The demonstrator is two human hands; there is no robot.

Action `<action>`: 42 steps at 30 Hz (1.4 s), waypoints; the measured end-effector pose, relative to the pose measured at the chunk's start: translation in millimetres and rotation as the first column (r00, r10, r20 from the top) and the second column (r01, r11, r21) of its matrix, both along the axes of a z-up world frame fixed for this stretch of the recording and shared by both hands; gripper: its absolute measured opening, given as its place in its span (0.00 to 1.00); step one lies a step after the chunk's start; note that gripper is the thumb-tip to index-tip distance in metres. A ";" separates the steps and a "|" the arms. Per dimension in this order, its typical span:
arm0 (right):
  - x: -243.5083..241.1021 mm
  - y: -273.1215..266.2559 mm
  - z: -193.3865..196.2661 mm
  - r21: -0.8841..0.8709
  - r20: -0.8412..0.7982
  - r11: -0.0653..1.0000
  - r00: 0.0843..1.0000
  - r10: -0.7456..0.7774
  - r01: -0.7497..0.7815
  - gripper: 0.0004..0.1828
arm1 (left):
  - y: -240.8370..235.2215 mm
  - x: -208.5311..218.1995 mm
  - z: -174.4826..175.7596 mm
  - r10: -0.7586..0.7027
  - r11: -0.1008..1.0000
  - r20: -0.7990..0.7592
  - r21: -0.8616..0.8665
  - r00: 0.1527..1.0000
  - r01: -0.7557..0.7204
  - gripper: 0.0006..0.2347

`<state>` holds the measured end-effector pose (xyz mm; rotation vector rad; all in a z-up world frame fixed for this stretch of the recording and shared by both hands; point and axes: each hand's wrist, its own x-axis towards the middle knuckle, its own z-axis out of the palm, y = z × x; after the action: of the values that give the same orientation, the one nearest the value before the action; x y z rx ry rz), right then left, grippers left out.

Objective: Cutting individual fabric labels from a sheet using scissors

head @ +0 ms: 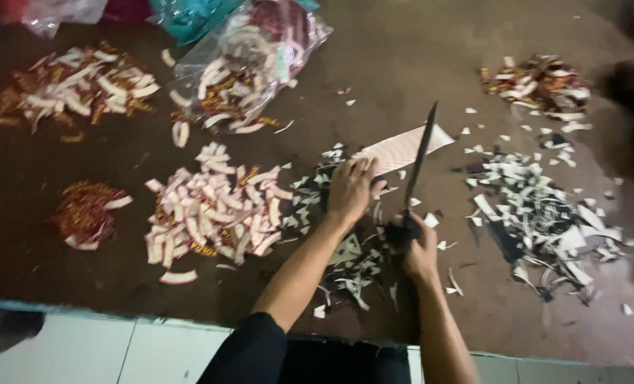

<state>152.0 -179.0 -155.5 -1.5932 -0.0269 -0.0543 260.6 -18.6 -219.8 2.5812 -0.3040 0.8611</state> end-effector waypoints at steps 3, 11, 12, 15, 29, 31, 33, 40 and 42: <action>-11.5 16.5 34.8 0.134 -0.071 0.990 0.997 -0.022 0.031 0.03 | -3.9 1.5 -21.5 0.122 0.993 -0.056 0.010 0.991 -0.121 0.13; -13.8 17.9 33.8 0.081 0.000 0.995 0.999 -0.051 0.050 0.08 | 9.9 -15.9 -8.1 -0.040 0.915 0.073 -0.399 0.996 0.066 0.11; -16.6 22.6 41.4 0.080 0.010 0.994 0.997 -0.074 0.073 0.07 | 13.0 -18.8 -0.3 -0.078 0.858 0.065 -0.504 0.995 0.100 0.13; -16.8 29.1 46.4 0.064 0.046 0.994 0.995 -0.088 0.085 0.08 | 30.9 -21.7 -15.0 -0.086 0.868 0.129 -0.478 0.988 0.138 0.04; 15.9 8.6 -2.9 0.294 0.158 0.929 0.948 -0.278 0.224 0.07 | 34.3 -93.7 30.5 -0.762 0.622 0.033 -0.237 0.646 0.746 0.09; 6.5 10.0 21.8 0.335 0.150 0.913 0.944 -0.294 0.231 0.10 | 35.9 -97.4 42.3 -0.849 0.479 -0.055 -0.503 0.526 0.719 0.16; -9.3 16.3 64.8 0.339 0.186 0.929 0.958 -0.219 0.147 0.13 | 41.0 -91.5 43.0 -0.719 0.476 -0.064 -0.770 0.692 0.424 0.11; 1.1 0.6 19.6 0.093 0.255 0.973 0.950 0.182 -0.211 0.14 | 40.0 -63.8 6.3 -0.701 0.271 -0.114 -0.956 0.704 0.116 0.25; 14.4 -9.2 -17.2 -0.106 0.325 0.948 0.890 0.318 -0.300 0.11 | 31.6 -78.1 53.4 -0.622 0.252 -0.061 -0.959 0.780 0.126 0.13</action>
<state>166.4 -188.2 -172.7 -1.5990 -0.5564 -0.0789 182.5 13.0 -166.4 1.3686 -0.2021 0.0886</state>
